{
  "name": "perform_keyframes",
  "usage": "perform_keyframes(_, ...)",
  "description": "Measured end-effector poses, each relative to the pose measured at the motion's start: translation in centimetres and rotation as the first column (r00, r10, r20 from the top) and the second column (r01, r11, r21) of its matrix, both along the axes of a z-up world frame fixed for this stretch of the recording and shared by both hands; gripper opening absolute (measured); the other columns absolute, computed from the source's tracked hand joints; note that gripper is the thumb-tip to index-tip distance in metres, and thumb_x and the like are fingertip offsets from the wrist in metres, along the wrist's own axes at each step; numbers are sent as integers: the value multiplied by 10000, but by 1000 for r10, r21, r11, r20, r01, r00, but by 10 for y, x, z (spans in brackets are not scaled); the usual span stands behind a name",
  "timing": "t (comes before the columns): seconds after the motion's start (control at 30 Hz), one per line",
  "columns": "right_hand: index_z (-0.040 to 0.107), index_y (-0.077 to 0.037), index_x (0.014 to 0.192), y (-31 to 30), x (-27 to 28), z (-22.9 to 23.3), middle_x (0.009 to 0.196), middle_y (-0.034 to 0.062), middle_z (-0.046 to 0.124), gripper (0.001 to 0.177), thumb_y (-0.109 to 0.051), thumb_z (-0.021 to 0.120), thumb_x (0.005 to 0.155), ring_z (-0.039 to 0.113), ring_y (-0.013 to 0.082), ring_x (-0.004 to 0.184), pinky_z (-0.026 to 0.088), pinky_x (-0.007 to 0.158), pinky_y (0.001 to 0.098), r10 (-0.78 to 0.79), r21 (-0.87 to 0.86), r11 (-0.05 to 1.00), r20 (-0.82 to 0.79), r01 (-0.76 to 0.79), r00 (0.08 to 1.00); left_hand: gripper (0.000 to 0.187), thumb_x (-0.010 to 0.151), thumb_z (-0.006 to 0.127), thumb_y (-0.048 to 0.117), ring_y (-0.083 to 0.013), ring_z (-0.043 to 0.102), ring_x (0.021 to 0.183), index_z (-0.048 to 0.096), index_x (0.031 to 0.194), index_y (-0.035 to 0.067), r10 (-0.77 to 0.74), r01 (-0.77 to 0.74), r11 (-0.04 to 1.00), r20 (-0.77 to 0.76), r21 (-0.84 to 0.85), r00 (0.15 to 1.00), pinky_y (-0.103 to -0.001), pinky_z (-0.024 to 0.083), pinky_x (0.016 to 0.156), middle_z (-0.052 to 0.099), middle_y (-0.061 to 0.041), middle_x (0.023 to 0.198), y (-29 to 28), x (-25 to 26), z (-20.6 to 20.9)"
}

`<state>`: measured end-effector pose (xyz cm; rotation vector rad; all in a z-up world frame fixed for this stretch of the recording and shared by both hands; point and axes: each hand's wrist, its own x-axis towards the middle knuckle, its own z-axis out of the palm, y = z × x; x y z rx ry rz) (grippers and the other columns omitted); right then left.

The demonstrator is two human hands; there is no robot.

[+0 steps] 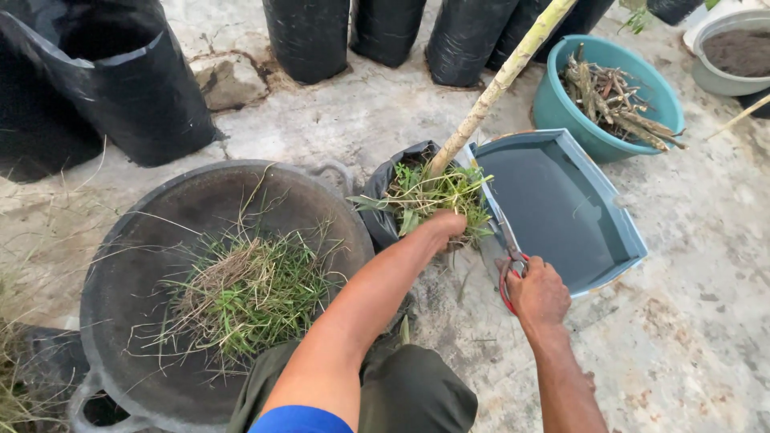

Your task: Trimming and removing weeds from potted plants using scissors in an outdoor garden.

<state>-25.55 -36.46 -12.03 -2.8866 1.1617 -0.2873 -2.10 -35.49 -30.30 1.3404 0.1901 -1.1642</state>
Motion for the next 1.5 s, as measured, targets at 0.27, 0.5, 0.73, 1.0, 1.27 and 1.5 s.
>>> perform_keyframes(0.27,688,-62,1119,34,12,6,1062,186,702,771,-769,616,819,720,427,965,573,801,548,13,36,999,-125,-8,992,408,874,632,179,-277,678,1162,717,1250,45,-871,349,483,479,803,104,-413,551,993,672,-165,1298,36,27,167)
perform_keyframes(0.5,672,-68,1193,38,36,-5,1111,211,680,914,-871,595,763,712,433,998,572,824,531,30,35,999,-191,-24,981,391,891,626,233,-182,673,1181,730,1256,144,-911,203,374,400,905,-104,-391,543,959,706,-56,1294,48,32,211)
perform_keyframes(0.73,655,-17,1216,45,62,11,1178,190,676,1027,-904,625,700,733,387,1029,591,851,480,41,62,998,-273,-25,961,368,962,623,291,-173,743,1102,714,1285,140,-923,91,288,302,953,-238,-369,629,855,731,-53,1271,59,19,227)
perform_keyframes(1.0,616,-60,1317,42,38,29,1253,202,655,1015,-877,602,714,712,405,1087,579,885,510,-12,96,994,-329,46,944,326,1004,609,348,-181,705,1124,733,1259,187,-888,-1,316,295,949,-353,-385,585,882,725,-16,1272,53,31,223)
perform_keyframes(1.27,625,-22,1282,40,89,17,1280,230,629,1116,-952,596,666,683,401,1138,555,933,492,46,94,995,-317,-17,947,324,1009,587,348,-193,680,1165,733,1265,211,-881,-20,298,267,954,-391,-376,560,928,711,-16,1294,38,25,209)
perform_keyframes(1.5,685,-31,1214,40,115,23,1238,168,678,789,-725,612,844,664,316,1202,565,932,465,149,6,987,-435,-162,888,303,998,567,276,-193,676,1181,752,1237,256,-844,-38,409,362,912,-394,-395,569,914,713,11,1285,10,40,161)
